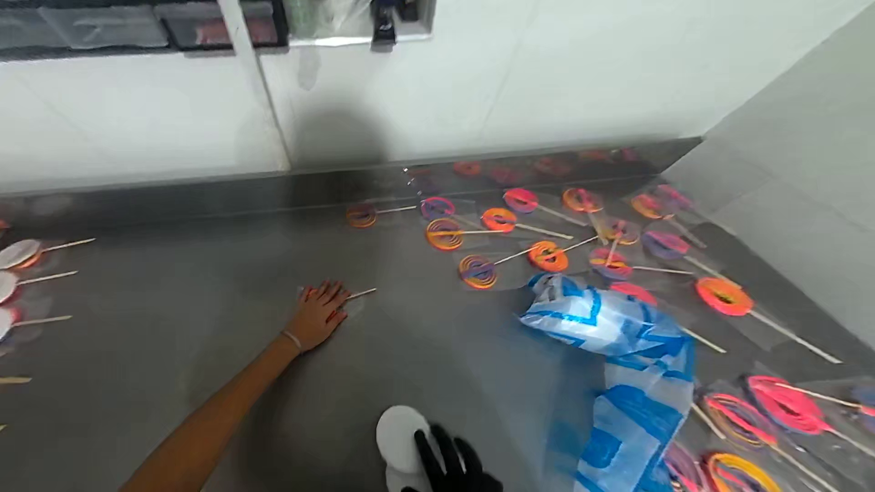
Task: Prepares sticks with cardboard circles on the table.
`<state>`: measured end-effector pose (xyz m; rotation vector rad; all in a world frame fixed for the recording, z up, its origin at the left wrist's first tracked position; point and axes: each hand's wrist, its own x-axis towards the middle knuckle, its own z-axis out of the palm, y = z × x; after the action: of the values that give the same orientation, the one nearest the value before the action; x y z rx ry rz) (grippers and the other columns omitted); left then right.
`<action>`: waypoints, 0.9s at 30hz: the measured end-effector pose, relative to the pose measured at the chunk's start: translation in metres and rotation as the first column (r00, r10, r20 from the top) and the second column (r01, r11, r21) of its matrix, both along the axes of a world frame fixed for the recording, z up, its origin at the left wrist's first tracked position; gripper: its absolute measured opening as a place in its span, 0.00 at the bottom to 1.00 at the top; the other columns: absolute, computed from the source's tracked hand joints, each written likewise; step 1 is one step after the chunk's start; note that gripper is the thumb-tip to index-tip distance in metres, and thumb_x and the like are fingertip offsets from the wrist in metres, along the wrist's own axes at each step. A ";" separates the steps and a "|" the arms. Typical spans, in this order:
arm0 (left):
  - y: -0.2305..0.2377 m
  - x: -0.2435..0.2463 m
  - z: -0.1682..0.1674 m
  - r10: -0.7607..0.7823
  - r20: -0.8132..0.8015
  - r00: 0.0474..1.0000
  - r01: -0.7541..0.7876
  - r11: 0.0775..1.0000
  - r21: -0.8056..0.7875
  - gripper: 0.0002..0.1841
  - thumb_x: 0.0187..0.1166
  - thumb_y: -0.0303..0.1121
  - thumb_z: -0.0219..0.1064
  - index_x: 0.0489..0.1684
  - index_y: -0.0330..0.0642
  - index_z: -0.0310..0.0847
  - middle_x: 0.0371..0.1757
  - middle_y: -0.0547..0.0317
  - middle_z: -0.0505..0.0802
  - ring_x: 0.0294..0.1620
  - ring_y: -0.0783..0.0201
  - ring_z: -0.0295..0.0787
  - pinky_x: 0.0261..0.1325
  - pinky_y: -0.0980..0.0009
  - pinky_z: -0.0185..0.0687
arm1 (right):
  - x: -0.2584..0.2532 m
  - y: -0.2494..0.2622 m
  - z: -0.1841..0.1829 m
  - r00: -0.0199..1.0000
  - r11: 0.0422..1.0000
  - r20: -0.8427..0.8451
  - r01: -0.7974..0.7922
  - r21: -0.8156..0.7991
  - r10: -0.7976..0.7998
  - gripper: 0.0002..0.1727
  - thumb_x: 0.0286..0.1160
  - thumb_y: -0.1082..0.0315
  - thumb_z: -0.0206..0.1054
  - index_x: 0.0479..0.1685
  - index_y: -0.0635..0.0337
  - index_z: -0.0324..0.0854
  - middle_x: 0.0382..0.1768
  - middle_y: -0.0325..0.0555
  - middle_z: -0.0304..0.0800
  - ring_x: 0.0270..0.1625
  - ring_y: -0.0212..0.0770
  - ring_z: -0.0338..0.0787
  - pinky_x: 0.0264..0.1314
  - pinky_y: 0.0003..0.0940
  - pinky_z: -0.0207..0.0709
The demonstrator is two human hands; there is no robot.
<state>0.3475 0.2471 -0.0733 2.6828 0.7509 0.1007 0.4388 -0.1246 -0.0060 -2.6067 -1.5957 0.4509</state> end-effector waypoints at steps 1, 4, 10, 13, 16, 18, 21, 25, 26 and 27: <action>-0.012 -0.041 0.001 0.035 -0.002 0.999 -0.035 0.999 0.003 0.28 0.93 0.51 0.46 0.91 0.56 0.64 0.94 0.57 0.64 0.96 0.48 0.49 0.92 0.33 0.35 | 0.001 0.005 0.000 0.999 0.999 0.017 -0.036 -0.006 0.037 0.49 0.67 0.22 0.57 0.86 0.42 0.73 0.87 0.50 0.71 0.83 0.72 0.71 0.57 0.68 0.80; -0.052 -0.160 0.000 0.173 0.040 0.984 -0.173 0.985 0.008 0.29 0.92 0.51 0.44 0.89 0.51 0.68 0.91 0.56 0.69 0.94 0.43 0.54 0.89 0.30 0.37 | -0.005 0.037 0.018 0.997 0.994 -0.065 -0.051 -0.095 0.045 0.41 0.78 0.29 0.53 0.84 0.43 0.74 0.88 0.52 0.68 0.88 0.68 0.65 0.71 0.69 0.72; -0.107 -0.297 0.008 0.313 0.054 0.948 -0.310 0.949 -0.053 0.23 0.91 0.42 0.53 0.79 0.47 0.80 0.84 0.59 0.80 0.90 0.40 0.62 0.87 0.26 0.42 | -0.007 0.097 0.007 0.977 0.999 -0.212 -0.022 -0.044 0.012 0.38 0.66 0.50 0.80 0.81 0.43 0.76 0.60 0.56 0.90 0.63 0.62 0.86 0.63 0.65 0.76; -0.114 -0.316 0.002 0.308 0.194 0.931 -0.300 0.952 -0.068 0.19 0.88 0.36 0.59 0.71 0.44 0.86 0.77 0.56 0.86 0.86 0.41 0.71 0.85 0.25 0.46 | -0.023 0.117 0.005 0.841 0.973 -0.540 0.157 0.168 -0.042 0.23 0.76 0.64 0.74 0.71 0.49 0.82 0.44 0.47 0.92 0.41 0.45 0.91 0.46 0.47 0.86; -0.116 -0.315 -0.004 0.317 0.317 0.894 -0.304 0.948 -0.089 0.19 0.89 0.37 0.57 0.70 0.43 0.87 0.75 0.55 0.88 0.84 0.44 0.75 0.86 0.28 0.49 | -0.079 0.139 0.003 0.661 0.906 -0.740 0.380 0.185 -0.126 0.18 0.80 0.65 0.70 0.68 0.52 0.85 0.43 0.44 0.94 0.28 0.38 0.87 0.28 0.37 0.82; -0.117 -0.311 -0.002 0.321 0.318 0.892 -0.302 0.947 -0.110 0.20 0.90 0.37 0.55 0.72 0.44 0.85 0.77 0.57 0.86 0.84 0.48 0.74 0.88 0.32 0.50 | -0.121 0.150 -0.008 0.621 0.900 -0.768 0.409 0.150 -0.154 0.18 0.80 0.64 0.70 0.68 0.54 0.84 0.43 0.44 0.95 0.29 0.37 0.88 0.29 0.36 0.83; -0.119 -0.305 -0.003 0.308 0.263 0.914 -0.296 0.951 -0.086 0.22 0.92 0.43 0.52 0.75 0.47 0.83 0.80 0.60 0.84 0.86 0.52 0.73 0.90 0.37 0.51 | -0.175 0.163 -0.016 0.595 0.920 -0.786 0.381 0.096 -0.164 0.15 0.79 0.62 0.71 0.60 0.58 0.88 0.40 0.44 0.94 0.32 0.35 0.90 0.35 0.34 0.85; -0.118 -0.300 0.011 0.187 0.061 0.981 -0.175 0.972 -0.155 0.29 0.93 0.49 0.45 0.87 0.46 0.69 0.92 0.63 0.68 0.95 0.58 0.52 0.95 0.45 0.36 | -0.242 0.188 -0.005 0.519 0.944 -0.836 0.330 0.003 -0.179 0.18 0.90 0.57 0.59 0.51 0.63 0.88 0.34 0.45 0.90 0.31 0.36 0.88 0.37 0.34 0.84; -0.113 -0.303 0.014 0.157 0.027 0.987 -0.150 0.976 -0.161 0.30 0.93 0.49 0.45 0.88 0.45 0.67 0.93 0.63 0.64 0.96 0.60 0.47 0.96 0.46 0.32 | -0.248 0.195 -0.001 0.590 0.970 -0.796 0.242 0.013 -0.137 0.23 0.91 0.53 0.55 0.49 0.62 0.89 0.36 0.46 0.89 0.36 0.38 0.88 0.43 0.36 0.83; -0.107 -0.307 0.013 0.136 0.025 0.990 -0.131 0.983 -0.127 0.30 0.92 0.50 0.46 0.89 0.45 0.66 0.94 0.63 0.64 0.96 0.60 0.47 0.95 0.45 0.32 | -0.248 0.201 0.005 0.678 0.991 -0.731 0.135 0.026 -0.073 0.26 0.91 0.49 0.53 0.48 0.62 0.90 0.42 0.49 0.90 0.45 0.41 0.89 0.54 0.40 0.81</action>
<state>0.0409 0.1403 -0.0598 2.5054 0.8962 0.1272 0.1907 0.0763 -0.0010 -2.0012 -1.1317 1.2044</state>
